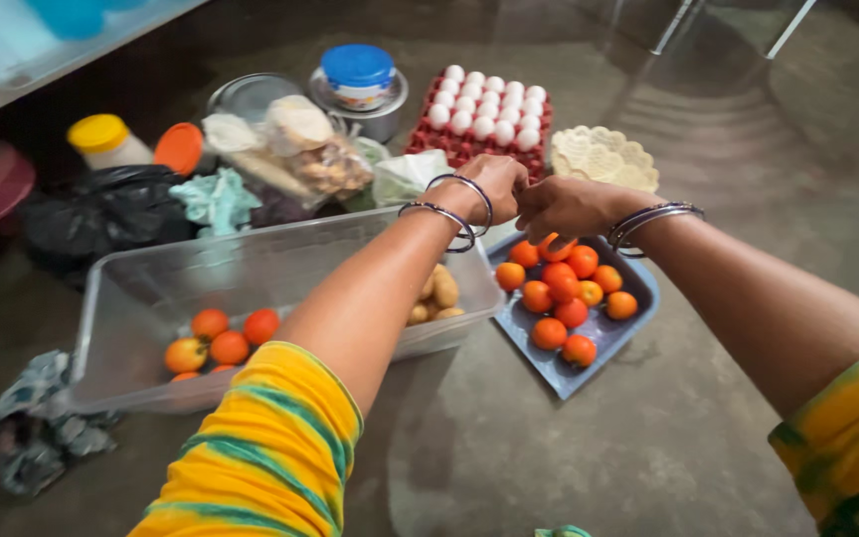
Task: The person sorts small tomatoes and potatoes between a clear plastic container and a blue tray on the floor. They move items one by one, occasionally using a decorative bowl as an intermediate container, and wipe the inside of the plastic container with a cloth.
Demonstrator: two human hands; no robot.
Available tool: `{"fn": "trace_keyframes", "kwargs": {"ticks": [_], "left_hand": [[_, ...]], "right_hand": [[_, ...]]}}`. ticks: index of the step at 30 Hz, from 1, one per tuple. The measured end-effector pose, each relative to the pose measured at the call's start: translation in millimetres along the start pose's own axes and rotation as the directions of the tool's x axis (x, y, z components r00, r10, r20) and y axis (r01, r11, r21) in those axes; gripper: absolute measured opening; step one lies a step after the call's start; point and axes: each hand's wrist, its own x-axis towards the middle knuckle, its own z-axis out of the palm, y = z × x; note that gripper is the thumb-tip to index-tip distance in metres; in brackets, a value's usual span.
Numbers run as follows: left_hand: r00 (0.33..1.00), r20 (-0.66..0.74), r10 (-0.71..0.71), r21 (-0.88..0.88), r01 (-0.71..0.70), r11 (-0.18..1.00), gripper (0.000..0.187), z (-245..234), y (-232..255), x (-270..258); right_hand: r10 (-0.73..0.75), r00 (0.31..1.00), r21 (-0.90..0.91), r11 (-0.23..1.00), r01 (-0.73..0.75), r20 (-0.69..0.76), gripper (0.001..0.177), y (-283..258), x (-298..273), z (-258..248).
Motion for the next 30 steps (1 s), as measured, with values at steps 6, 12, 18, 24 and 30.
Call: {"fn": "trace_keyframes", "kwargs": {"ticks": [6,12,18,24,30], "left_hand": [[0.994,0.054,-0.093,-0.045,0.095,0.994,0.029,47.4,41.4,31.6],[0.924,0.223,-0.312,0.038,0.311,0.95,0.031,94.8,65.9,30.7],[0.831,0.301,-0.468,0.248,0.406,0.88,0.044,133.2,55.9,22.0],[0.716,0.282,-0.639,0.24,0.592,0.769,0.059,171.8,39.4,23.1],[0.671,0.221,-0.707,0.295,0.645,0.705,0.045,206.4,17.6,30.0]], "right_hand": [[0.055,0.997,-0.046,0.997,-0.058,-0.048,0.05,70.4,-22.5,-15.5],[0.15,0.988,-0.021,0.988,-0.151,-0.045,0.054,148.9,-13.1,10.4],[-0.056,0.971,-0.284,0.959,-0.012,-0.231,0.048,207.8,-6.6,31.0],[-0.259,0.922,-0.386,0.913,0.135,-0.289,0.042,214.7,-10.0,60.4],[-0.226,0.93,-0.515,0.856,0.048,-0.289,0.025,205.3,-5.3,83.3]]}}
